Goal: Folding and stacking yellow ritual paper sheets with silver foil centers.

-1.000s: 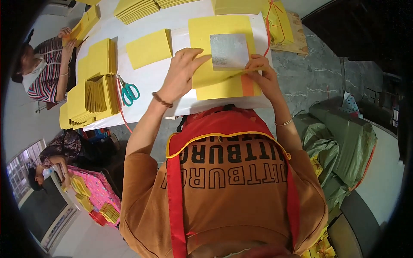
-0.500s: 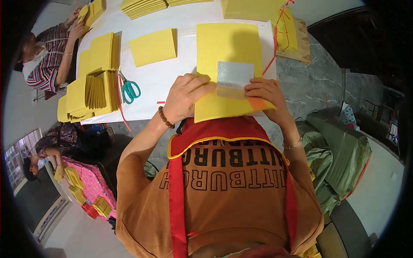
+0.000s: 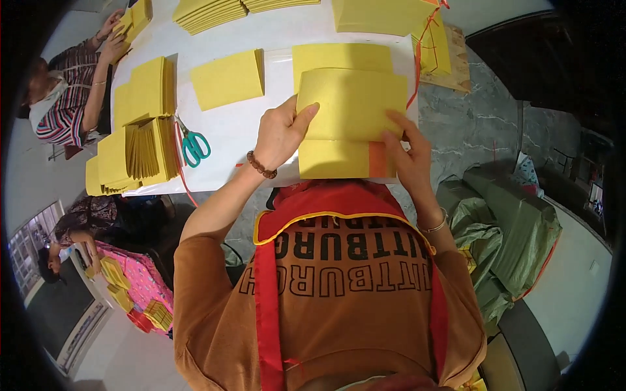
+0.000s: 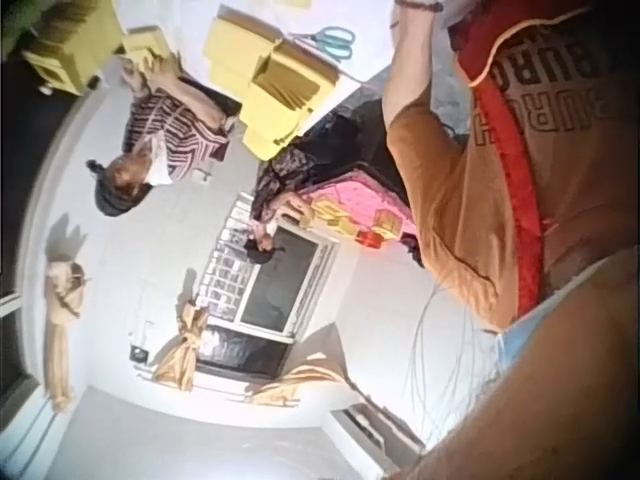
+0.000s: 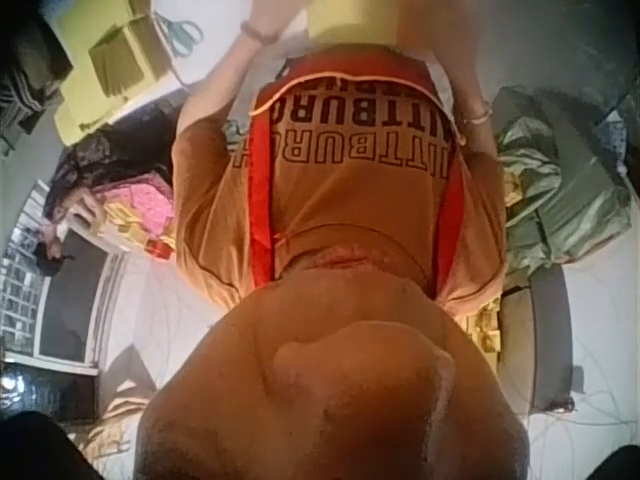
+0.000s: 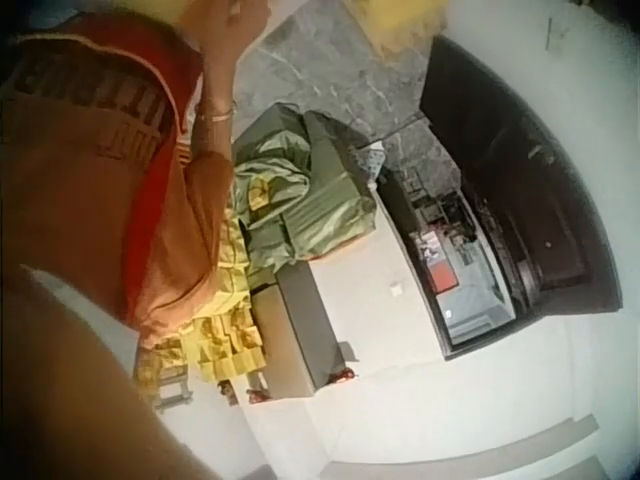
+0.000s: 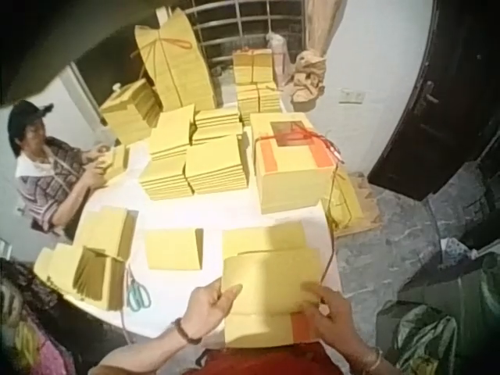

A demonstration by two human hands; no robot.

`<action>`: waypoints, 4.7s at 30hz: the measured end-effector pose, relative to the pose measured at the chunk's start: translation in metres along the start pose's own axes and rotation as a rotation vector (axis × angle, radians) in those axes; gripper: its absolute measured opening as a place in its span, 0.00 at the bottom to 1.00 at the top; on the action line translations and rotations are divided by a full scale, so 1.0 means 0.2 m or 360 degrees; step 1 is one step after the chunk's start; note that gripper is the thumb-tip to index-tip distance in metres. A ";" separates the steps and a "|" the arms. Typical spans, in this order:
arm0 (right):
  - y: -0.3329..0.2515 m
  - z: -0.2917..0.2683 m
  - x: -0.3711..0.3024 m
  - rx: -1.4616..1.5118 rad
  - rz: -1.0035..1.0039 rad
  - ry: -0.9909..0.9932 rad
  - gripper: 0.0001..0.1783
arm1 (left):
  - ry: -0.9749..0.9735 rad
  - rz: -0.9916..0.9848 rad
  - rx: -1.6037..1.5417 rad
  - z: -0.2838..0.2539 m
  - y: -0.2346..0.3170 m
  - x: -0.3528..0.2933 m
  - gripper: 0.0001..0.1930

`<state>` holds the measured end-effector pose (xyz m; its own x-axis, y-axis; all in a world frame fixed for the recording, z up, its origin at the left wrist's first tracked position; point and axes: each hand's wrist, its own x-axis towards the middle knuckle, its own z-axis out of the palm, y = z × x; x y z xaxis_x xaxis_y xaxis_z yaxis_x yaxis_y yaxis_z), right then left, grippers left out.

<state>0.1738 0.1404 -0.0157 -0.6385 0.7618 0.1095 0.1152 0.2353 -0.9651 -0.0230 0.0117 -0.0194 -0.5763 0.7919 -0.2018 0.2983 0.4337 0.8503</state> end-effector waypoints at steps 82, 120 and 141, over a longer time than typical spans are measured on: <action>0.13 -0.11 -0.13 -0.0077 0.0258 -0.0115 0.17 | 0.0387 0.0648 0.1481 -0.42 -0.90 0.23 0.34; 0.19 -0.07 -0.05 -0.0026 0.0066 -0.0157 0.12 | -0.0398 0.1440 0.1010 0.05 0.16 -0.18 0.23; 0.29 -0.05 -0.06 0.0221 0.0077 -0.0071 0.12 | -0.0215 0.1624 0.0718 0.08 0.10 -0.19 0.08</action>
<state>0.1968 0.1509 -0.0710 -0.6682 0.7420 0.0544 0.0421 0.1107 -0.9930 0.0177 -0.0034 -0.0028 0.1742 0.8935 0.4139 0.8473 -0.3501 0.3993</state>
